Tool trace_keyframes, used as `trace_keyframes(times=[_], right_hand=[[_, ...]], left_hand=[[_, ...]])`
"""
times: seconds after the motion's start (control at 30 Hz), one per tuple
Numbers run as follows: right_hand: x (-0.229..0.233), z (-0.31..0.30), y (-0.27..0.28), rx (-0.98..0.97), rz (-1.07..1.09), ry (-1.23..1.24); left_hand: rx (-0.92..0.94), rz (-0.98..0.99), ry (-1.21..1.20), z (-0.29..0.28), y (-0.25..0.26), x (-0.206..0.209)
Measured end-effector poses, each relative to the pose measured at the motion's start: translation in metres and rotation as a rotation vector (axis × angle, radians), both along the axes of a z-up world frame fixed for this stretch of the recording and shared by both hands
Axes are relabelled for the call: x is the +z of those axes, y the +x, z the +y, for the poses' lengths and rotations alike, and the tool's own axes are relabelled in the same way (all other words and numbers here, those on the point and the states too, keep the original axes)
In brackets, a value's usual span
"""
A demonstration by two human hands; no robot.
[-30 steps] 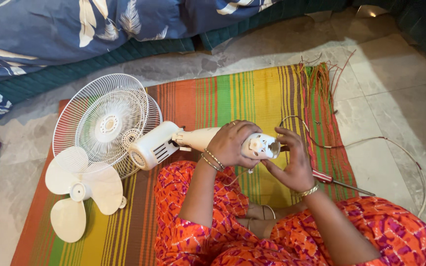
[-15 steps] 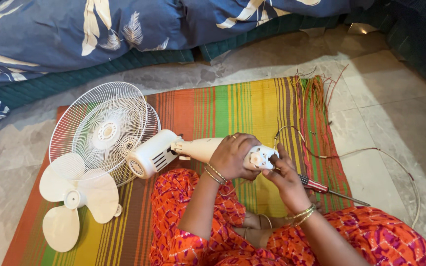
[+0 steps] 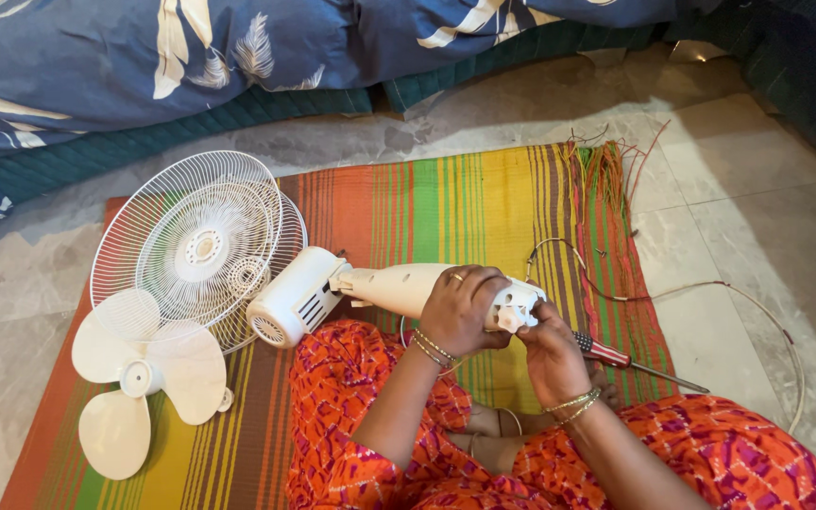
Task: The person sits on a mat and uses a screwdriver to disassemble and reassemble the plastic housing of a white electric fan. They remove screws from the fan body, separate the casing halves, and then reattach them.
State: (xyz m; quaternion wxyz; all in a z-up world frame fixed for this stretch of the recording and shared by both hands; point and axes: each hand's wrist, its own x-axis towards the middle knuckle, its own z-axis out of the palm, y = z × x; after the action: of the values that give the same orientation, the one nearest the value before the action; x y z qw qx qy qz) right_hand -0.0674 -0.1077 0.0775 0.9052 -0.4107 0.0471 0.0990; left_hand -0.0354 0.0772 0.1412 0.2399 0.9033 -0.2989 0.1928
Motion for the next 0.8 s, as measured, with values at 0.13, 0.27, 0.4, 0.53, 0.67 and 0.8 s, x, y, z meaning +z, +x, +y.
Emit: trace_keyframes(times=[0.13, 0.27, 0.4, 0.53, 0.67, 0.8], right_hand=[[-0.01, 0.002, 0.0, 0.029, -0.093, 0.028], [-0.004, 0.002, 0.0, 0.064, -0.086, -0.068], [0.014, 0.005, -0.001, 0.112, -0.104, -0.155], [0.027, 0.007, -0.001, 0.142, -0.102, -0.113], [0.034, 0.007, 0.0, 0.157, -0.096, -0.078], [0.039, 0.007, -0.001, 0.173, -0.104, -0.095]], left_hand=[[0.008, -0.06, -0.01, 0.0, -0.003, -0.004], [0.029, -0.106, -0.017, 0.002, -0.005, -0.006], [0.052, -0.147, -0.016, 0.007, -0.009, -0.004], [0.063, -0.17, -0.04, 0.009, -0.011, -0.003], [0.071, -0.167, -0.043, 0.006, -0.011, -0.004], [0.077, -0.165, -0.035, 0.007, -0.012, -0.004]])
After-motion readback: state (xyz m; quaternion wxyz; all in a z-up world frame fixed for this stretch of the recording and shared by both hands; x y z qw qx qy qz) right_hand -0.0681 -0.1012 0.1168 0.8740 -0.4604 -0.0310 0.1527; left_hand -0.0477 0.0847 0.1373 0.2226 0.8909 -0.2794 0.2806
